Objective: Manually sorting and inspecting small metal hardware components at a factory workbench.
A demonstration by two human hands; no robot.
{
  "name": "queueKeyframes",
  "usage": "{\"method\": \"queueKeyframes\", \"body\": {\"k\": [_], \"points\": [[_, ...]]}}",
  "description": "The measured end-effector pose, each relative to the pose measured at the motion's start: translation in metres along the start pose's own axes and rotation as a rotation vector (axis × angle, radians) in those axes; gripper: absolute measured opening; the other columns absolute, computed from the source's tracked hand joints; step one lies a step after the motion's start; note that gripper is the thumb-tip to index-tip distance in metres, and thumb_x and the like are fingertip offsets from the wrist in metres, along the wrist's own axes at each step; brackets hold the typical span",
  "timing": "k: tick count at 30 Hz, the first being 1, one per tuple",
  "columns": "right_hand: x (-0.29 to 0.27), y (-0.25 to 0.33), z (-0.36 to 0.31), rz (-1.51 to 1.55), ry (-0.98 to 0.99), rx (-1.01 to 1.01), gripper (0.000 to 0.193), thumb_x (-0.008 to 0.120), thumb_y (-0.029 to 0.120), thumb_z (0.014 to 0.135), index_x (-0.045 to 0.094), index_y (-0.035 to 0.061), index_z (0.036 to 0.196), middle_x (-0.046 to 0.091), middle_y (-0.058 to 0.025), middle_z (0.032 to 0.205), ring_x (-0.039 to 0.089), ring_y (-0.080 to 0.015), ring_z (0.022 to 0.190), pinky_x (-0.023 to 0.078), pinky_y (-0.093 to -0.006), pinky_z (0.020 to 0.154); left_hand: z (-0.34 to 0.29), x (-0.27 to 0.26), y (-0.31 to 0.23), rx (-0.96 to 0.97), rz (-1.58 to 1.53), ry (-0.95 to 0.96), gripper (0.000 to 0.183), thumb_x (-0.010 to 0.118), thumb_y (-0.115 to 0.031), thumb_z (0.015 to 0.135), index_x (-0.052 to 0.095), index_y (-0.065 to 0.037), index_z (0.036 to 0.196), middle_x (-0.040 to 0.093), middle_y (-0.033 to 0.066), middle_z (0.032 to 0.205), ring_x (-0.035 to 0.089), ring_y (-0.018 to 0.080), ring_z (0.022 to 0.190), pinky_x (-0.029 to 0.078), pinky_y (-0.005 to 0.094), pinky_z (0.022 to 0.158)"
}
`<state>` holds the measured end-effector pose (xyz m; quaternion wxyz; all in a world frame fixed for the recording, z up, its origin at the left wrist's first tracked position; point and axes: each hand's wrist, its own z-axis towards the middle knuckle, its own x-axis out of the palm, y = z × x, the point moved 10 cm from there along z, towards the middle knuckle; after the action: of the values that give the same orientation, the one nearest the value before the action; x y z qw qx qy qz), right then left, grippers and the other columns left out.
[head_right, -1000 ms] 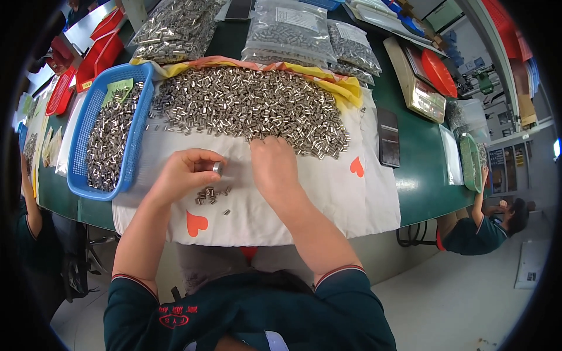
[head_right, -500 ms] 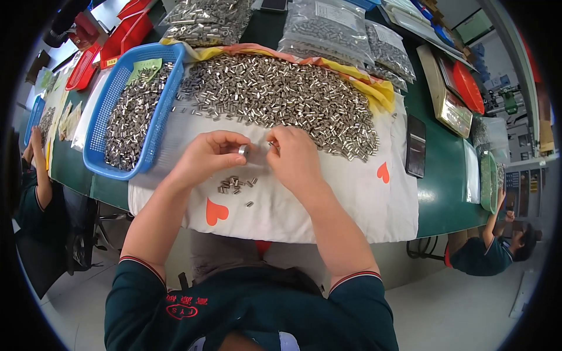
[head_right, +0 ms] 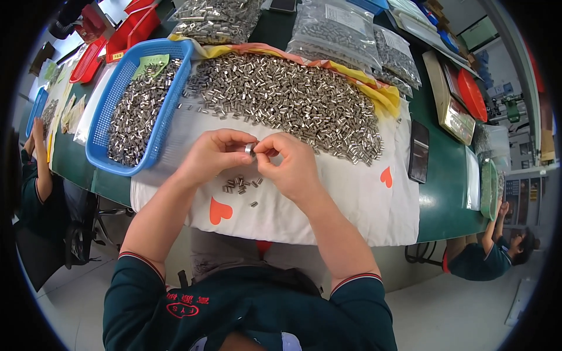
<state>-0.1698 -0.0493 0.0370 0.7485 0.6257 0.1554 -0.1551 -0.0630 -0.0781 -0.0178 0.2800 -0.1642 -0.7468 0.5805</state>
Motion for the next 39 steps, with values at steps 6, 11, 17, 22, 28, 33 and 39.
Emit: {"method": "queueKeyframes", "body": {"k": [6, 11, 17, 22, 28, 33, 39], "points": [[0.0, 0.003, 0.0, 0.029, -0.035, -0.02, 0.008, 0.062, -0.001, 0.071, 0.059, 0.0009, 0.078, 0.061, -0.0034, 0.078, 0.057, -0.0097, 0.07, 0.045, -0.0233, 0.064, 0.0, -0.005, 0.0, 0.015, 0.033, -0.052, 0.033, 0.069, -0.004, 0.074, 0.059, 0.002, 0.104, 0.061, 0.0014, 0.084, 0.056, 0.0058, 0.076, 0.047, 0.0191, 0.068], [0.003, -0.021, 0.004, 0.141, 0.129, 0.124, 0.01, 0.065, 0.004, 0.071, 0.061, 0.0025, 0.08, 0.061, -0.002, 0.077, 0.055, -0.0089, 0.068, 0.045, -0.0231, 0.064, -0.002, 0.007, -0.001, -0.024, 0.006, 0.042, 0.031, 0.068, -0.002, 0.074, 0.059, 0.002, 0.104, 0.061, 0.0011, 0.084, 0.056, 0.0053, 0.075, 0.047, 0.0187, 0.068], [-0.036, -0.033, 0.012, -0.04, -0.073, 0.125, 0.009, 0.063, 0.008, 0.074, 0.062, 0.0042, 0.082, 0.061, -0.0034, 0.076, 0.055, -0.0102, 0.065, 0.045, -0.0236, 0.061, -0.004, 0.009, 0.007, -0.101, 0.055, 0.077, 0.031, 0.066, 0.003, 0.073, 0.059, 0.002, 0.103, 0.058, -0.0006, 0.081, 0.055, 0.0048, 0.075, 0.047, 0.0193, 0.068], [-0.054, -0.034, 0.012, -0.295, -0.214, 0.083, 0.008, 0.061, 0.008, 0.074, 0.062, 0.0056, 0.081, 0.058, -0.0061, 0.074, 0.056, -0.0167, 0.064, 0.045, -0.0281, 0.061, -0.003, 0.015, 0.007, -0.113, 0.129, 0.121, 0.03, 0.065, 0.003, 0.074, 0.059, 0.0, 0.103, 0.057, -0.0014, 0.083, 0.055, 0.0043, 0.076, 0.047, 0.0184, 0.068], [-0.034, -0.03, 0.012, -0.7, -0.041, 0.034, 0.005, 0.063, 0.01, 0.07, 0.063, 0.0075, 0.073, 0.056, -0.0074, 0.074, 0.054, -0.0252, 0.076, 0.044, -0.0362, 0.07, -0.003, 0.012, 0.006, -0.083, 0.103, 0.098, 0.03, 0.065, 0.003, 0.074, 0.058, 0.0, 0.104, 0.057, -0.0014, 0.084, 0.055, 0.0041, 0.076, 0.047, 0.0182, 0.068], [-0.022, -0.023, 0.01, -0.739, -0.031, -0.024, 0.005, 0.062, 0.011, 0.07, 0.062, 0.0061, 0.072, 0.056, -0.0074, 0.075, 0.053, -0.0256, 0.081, 0.043, -0.0378, 0.073, -0.002, 0.01, 0.008, -0.084, 0.062, 0.098, 0.03, 0.065, 0.0, 0.075, 0.058, 0.0, 0.104, 0.058, -0.0004, 0.084, 0.055, 0.0048, 0.077, 0.048, 0.0188, 0.068], [-0.009, -0.01, 0.004, 0.023, 0.079, 0.109, 0.007, 0.061, 0.004, 0.072, 0.061, 0.0026, 0.079, 0.06, -0.003, 0.075, 0.055, -0.0112, 0.069, 0.043, -0.0235, 0.062, 0.0, 0.006, 0.003, -0.038, -0.035, 0.047, 0.032, 0.066, -0.002, 0.075, 0.057, 0.001, 0.106, 0.059, 0.0011, 0.087, 0.056, 0.0061, 0.078, 0.047, 0.0194, 0.069]]}}
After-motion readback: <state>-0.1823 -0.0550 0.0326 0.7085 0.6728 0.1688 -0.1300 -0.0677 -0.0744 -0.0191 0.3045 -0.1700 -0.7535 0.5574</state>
